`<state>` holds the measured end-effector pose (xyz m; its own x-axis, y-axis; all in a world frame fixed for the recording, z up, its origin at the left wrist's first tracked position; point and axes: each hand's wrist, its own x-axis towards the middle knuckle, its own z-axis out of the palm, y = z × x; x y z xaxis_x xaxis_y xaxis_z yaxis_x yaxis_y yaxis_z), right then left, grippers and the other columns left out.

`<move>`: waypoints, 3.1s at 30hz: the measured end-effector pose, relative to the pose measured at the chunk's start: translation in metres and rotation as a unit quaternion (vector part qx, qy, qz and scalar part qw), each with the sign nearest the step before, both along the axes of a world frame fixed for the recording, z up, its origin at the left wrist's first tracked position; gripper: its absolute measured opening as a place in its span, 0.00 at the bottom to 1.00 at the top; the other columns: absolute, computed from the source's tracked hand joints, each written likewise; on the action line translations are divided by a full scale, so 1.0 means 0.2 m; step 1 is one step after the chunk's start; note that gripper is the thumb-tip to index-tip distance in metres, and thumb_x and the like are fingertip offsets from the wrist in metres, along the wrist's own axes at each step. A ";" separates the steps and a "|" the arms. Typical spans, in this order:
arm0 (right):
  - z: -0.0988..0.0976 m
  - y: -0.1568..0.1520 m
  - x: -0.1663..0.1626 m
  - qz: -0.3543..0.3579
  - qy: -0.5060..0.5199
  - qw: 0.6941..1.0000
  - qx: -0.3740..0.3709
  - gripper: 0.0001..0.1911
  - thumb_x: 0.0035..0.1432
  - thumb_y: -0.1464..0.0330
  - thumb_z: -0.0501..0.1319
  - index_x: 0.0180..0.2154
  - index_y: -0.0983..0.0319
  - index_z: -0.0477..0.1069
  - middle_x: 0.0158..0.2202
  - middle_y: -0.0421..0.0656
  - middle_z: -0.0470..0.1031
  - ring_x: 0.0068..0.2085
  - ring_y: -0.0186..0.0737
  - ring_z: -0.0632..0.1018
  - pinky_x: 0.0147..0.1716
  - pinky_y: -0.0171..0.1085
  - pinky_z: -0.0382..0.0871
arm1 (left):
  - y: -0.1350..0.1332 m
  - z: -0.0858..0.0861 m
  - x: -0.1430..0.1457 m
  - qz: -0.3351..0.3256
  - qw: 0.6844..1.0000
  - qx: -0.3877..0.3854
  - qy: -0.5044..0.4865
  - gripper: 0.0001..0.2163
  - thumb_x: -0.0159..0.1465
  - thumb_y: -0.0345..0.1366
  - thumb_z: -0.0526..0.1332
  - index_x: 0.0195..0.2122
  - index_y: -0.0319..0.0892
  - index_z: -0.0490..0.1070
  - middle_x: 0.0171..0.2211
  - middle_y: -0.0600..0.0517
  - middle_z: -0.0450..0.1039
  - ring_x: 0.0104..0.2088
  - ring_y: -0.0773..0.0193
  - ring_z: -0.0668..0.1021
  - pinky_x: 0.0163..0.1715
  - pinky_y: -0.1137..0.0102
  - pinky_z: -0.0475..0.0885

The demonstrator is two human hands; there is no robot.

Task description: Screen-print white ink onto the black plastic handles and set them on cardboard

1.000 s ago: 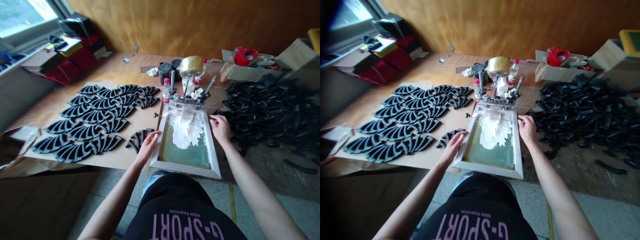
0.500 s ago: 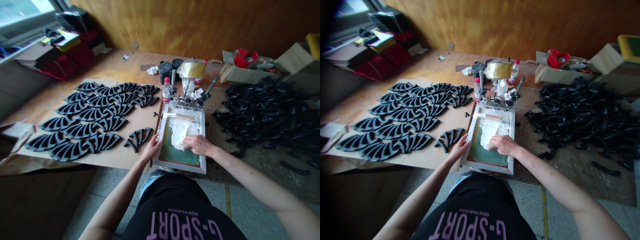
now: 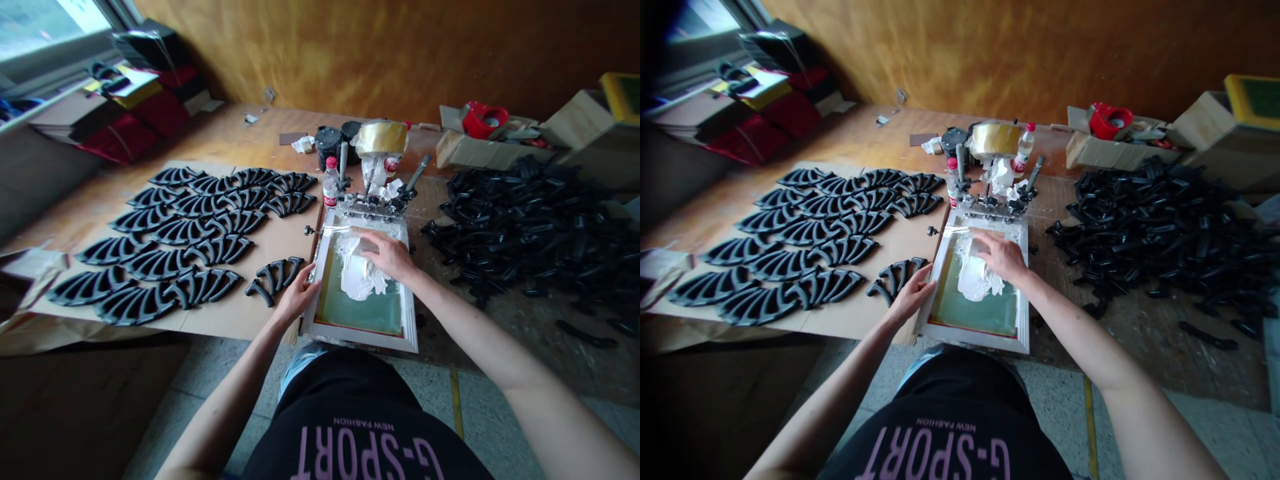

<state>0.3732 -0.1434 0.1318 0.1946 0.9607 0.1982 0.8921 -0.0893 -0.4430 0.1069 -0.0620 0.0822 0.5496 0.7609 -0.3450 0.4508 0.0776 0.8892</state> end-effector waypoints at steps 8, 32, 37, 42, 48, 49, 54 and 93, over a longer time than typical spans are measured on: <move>0.10 -0.09 0.49 -0.240 0.010 0.968 0.069 0.19 0.66 0.65 0.50 0.45 0.68 0.75 0.29 0.45 0.77 0.31 0.40 0.76 0.35 0.38 0.72 | 0.06 0.51 0.14 0.059 0.981 0.040 -0.179 0.27 0.66 0.58 0.48 0.45 0.42 0.75 0.32 0.50 0.74 0.28 0.65 0.75 0.25 0.72 0.70; -0.53 -0.97 0.60 -0.169 0.021 0.980 -0.107 0.26 0.47 0.79 0.52 0.43 0.54 0.79 0.53 0.47 0.74 0.56 0.48 0.72 0.57 0.50 0.64 | 0.01 -0.19 -0.32 0.318 0.940 -0.122 0.030 0.24 0.68 0.54 0.45 0.40 0.37 0.69 0.37 0.40 0.79 0.25 0.64 0.80 0.25 0.68 0.76; -0.84 -1.29 0.87 -0.173 0.021 0.969 -0.176 0.20 0.45 0.74 0.55 0.34 0.50 0.79 0.48 0.48 0.77 0.55 0.52 0.73 0.53 0.52 0.67 | 0.15 -0.39 -0.54 0.301 0.931 -0.099 0.180 0.27 0.66 0.56 0.43 0.36 0.38 0.70 0.24 0.42 0.75 0.22 0.57 0.78 0.26 0.63 0.76; -0.66 -0.98 0.61 -0.206 0.031 0.963 -0.169 0.20 0.57 0.66 0.56 0.51 0.55 0.73 0.44 0.50 0.78 0.42 0.53 0.78 0.42 0.49 0.72 | 0.30 -0.42 -0.52 0.248 0.933 -0.066 0.252 0.29 0.66 0.57 0.42 0.34 0.36 0.72 0.18 0.42 0.72 0.22 0.51 0.78 0.25 0.60 0.74; -0.40 -0.42 0.09 0.005 -0.026 1.000 -0.004 0.19 0.66 0.67 0.51 0.54 0.53 0.73 0.43 0.44 0.76 0.45 0.42 0.74 0.48 0.40 0.69 | 0.35 -0.37 -0.57 0.211 0.915 0.003 0.344 0.29 0.63 0.59 0.48 0.32 0.37 0.73 0.18 0.42 0.71 0.26 0.43 0.78 0.31 0.53 0.72; -0.39 -0.36 0.03 0.025 -0.045 0.999 -0.004 0.19 0.66 0.68 0.51 0.53 0.54 0.74 0.42 0.44 0.76 0.44 0.42 0.74 0.46 0.39 0.68 | 0.33 -0.36 -0.58 0.216 0.910 0.024 0.354 0.29 0.62 0.60 0.49 0.34 0.36 0.74 0.21 0.40 0.72 0.30 0.42 0.79 0.34 0.51 0.72; -0.40 -0.25 -0.09 0.066 -0.107 0.992 -0.002 0.17 0.64 0.73 0.54 0.48 0.56 0.77 0.43 0.47 0.75 0.46 0.46 0.70 0.47 0.43 0.66 | 0.15 -0.36 -0.54 0.241 0.892 0.171 0.342 0.23 0.66 0.52 0.51 0.50 0.40 0.69 0.48 0.37 0.72 0.52 0.47 0.73 0.52 0.55 0.66; -0.48 0.76 -1.22 0.083 -0.101 0.961 -0.245 0.27 0.55 0.50 0.61 0.51 0.59 0.69 0.56 0.54 0.63 0.56 0.63 0.61 0.49 0.59 0.61 | 0.07 -0.54 -0.49 0.261 0.933 0.232 0.088 0.17 0.66 0.33 0.54 0.56 0.37 0.63 0.47 0.39 0.70 0.51 0.53 0.74 0.54 0.53 0.69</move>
